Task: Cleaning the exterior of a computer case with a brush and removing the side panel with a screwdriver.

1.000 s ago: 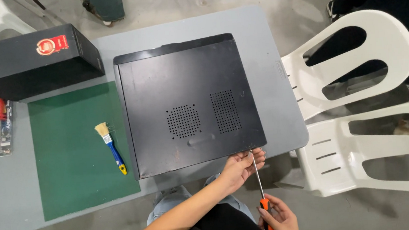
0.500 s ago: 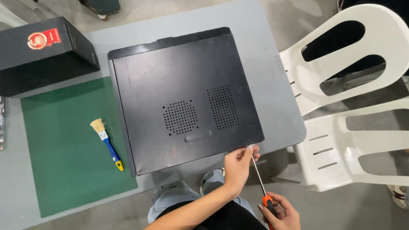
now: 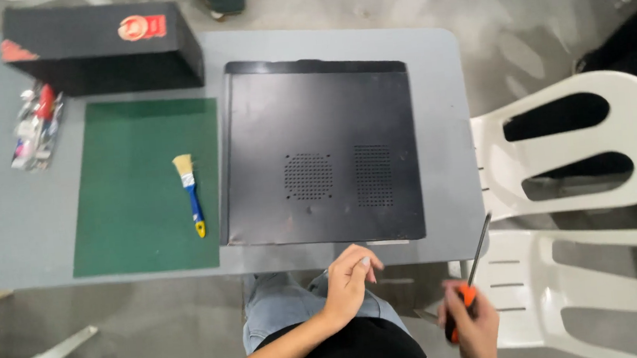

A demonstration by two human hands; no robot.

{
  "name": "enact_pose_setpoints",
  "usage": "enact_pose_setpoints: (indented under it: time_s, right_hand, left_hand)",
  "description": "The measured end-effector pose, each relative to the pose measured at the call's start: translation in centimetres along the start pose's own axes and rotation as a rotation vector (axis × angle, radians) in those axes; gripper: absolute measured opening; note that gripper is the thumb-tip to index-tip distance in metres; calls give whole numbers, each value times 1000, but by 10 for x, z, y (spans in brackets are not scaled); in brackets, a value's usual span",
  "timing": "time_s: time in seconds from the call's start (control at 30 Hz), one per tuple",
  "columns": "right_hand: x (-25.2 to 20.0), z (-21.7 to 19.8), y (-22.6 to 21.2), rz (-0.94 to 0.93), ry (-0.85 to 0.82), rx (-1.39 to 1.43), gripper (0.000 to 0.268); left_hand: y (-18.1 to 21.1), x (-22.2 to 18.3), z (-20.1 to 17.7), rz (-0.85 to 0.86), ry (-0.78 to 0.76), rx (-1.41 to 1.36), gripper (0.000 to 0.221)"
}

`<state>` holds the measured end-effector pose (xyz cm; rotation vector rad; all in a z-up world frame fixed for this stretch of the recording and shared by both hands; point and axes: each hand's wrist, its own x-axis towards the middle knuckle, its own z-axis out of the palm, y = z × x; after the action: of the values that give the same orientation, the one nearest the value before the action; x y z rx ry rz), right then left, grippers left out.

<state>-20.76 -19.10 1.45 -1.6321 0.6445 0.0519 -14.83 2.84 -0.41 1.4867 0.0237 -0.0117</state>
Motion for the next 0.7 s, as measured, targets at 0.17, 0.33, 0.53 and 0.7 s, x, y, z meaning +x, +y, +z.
enact_pose_setpoints:
  time_s: [0.17, 0.33, 0.53, 0.7]
  right_hand:
    - [46, 62, -92, -251, -120, -87, 10]
    - [48, 124, -130, -350, -404, -14, 10]
    - [37, 191, -99, -248, -432, 28, 12]
    - [29, 225, -79, -197, -328, 44, 12]
  left_hand:
    - [23, 2, -26, 149, 229, -44, 29]
    - [39, 16, -84, 226, 554, -79, 31]
    - [35, 40, -196, 152, 733, -8, 35]
    - [-7, 82, -306, 106, 699, 111, 35]
